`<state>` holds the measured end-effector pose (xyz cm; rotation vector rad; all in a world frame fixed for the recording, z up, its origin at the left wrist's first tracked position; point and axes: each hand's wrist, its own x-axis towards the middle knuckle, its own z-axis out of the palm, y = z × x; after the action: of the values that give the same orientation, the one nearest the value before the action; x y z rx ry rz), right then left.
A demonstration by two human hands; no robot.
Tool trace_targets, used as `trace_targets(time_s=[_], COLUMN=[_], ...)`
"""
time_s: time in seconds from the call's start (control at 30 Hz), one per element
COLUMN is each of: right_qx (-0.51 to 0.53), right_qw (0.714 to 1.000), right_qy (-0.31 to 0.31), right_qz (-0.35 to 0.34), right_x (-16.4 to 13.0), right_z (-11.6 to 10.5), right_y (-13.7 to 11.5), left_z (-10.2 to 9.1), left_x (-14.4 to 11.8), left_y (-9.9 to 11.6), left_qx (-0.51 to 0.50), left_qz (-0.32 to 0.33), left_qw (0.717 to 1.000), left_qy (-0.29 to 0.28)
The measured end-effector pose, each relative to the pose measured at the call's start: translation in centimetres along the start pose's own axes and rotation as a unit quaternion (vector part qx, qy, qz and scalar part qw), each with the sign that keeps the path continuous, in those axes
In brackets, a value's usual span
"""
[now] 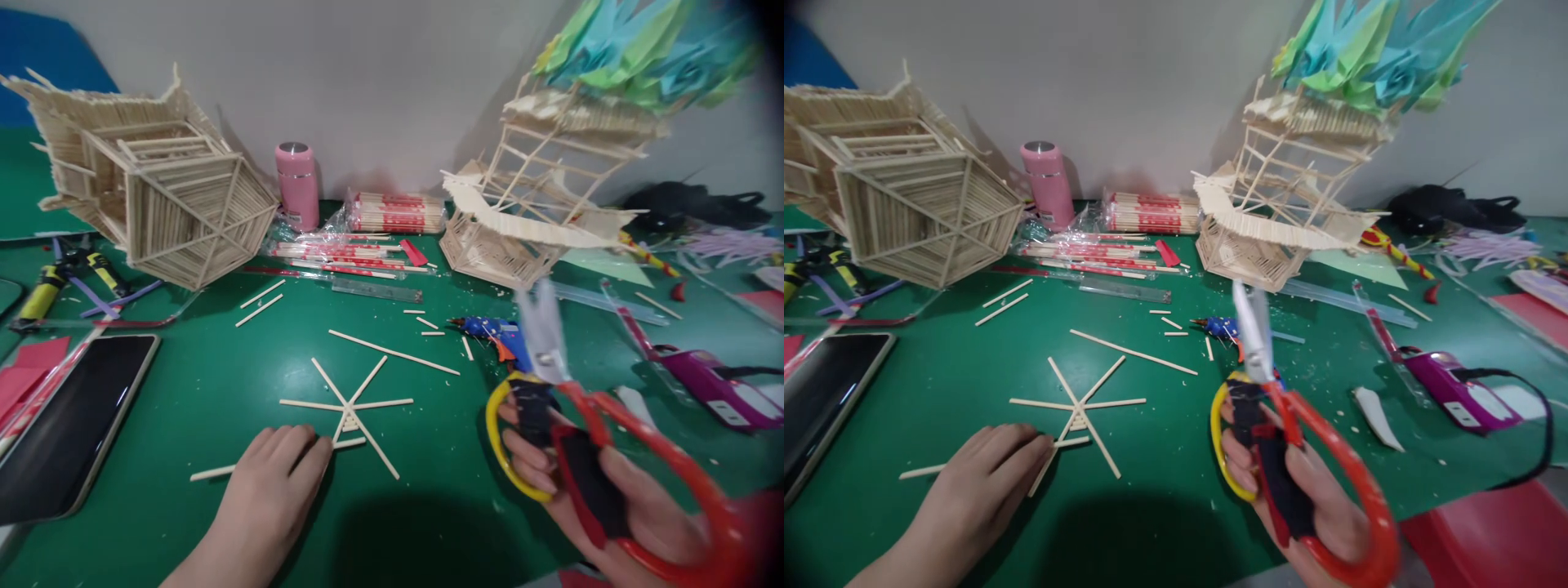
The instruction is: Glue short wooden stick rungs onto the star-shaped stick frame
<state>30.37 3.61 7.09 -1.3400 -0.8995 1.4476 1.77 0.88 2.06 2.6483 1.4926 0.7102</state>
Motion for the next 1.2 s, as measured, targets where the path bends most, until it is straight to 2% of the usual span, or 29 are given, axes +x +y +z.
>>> trace_targets(time_s=[0.1,0.17,0.3,0.43,0.67,0.8,0.97,1.2], right_qx=[0.150,0.159,0.057,-0.088,-0.141,-0.202,-0.201,-0.133], right_qw=[0.988,0.987,0.998,0.992,0.982,0.968,0.957,0.963], right_qy=[0.007,0.004,-0.036,-0.076,-0.115,-0.126,-0.161,-0.177], right_qz=[0.041,0.035,0.012,0.040,0.047,0.074,0.131,0.156], right_x=[0.6,1.0,1.2,1.1,1.4,1.3,1.3,1.5], right_z=[-0.5,-0.5,0.1,1.4,4.7,6.3,7.7,7.9], right_y=[0.1,0.3,1.4,2.5,3.3,2.8,2.4,2.5], left_z=[0.3,0.6,1.0,0.9,0.6,0.5,0.6,1.0], left_x=[0.0,0.0,0.0,0.0,-0.2,-0.1,0.2,1.1], left_y=[-0.1,-0.2,-0.3,-0.4,-0.9,-0.8,-0.8,-0.6], left_qx=[-0.008,-0.012,-0.009,-0.003,0.047,0.055,0.081,0.097], left_qz=[0.000,-0.004,-0.010,-0.006,0.024,0.002,0.007,-0.008], left_qw=[1.000,1.000,1.000,1.000,0.998,0.998,0.996,0.995], left_qy=[0.005,0.006,0.020,0.018,-0.020,-0.013,-0.028,0.002])
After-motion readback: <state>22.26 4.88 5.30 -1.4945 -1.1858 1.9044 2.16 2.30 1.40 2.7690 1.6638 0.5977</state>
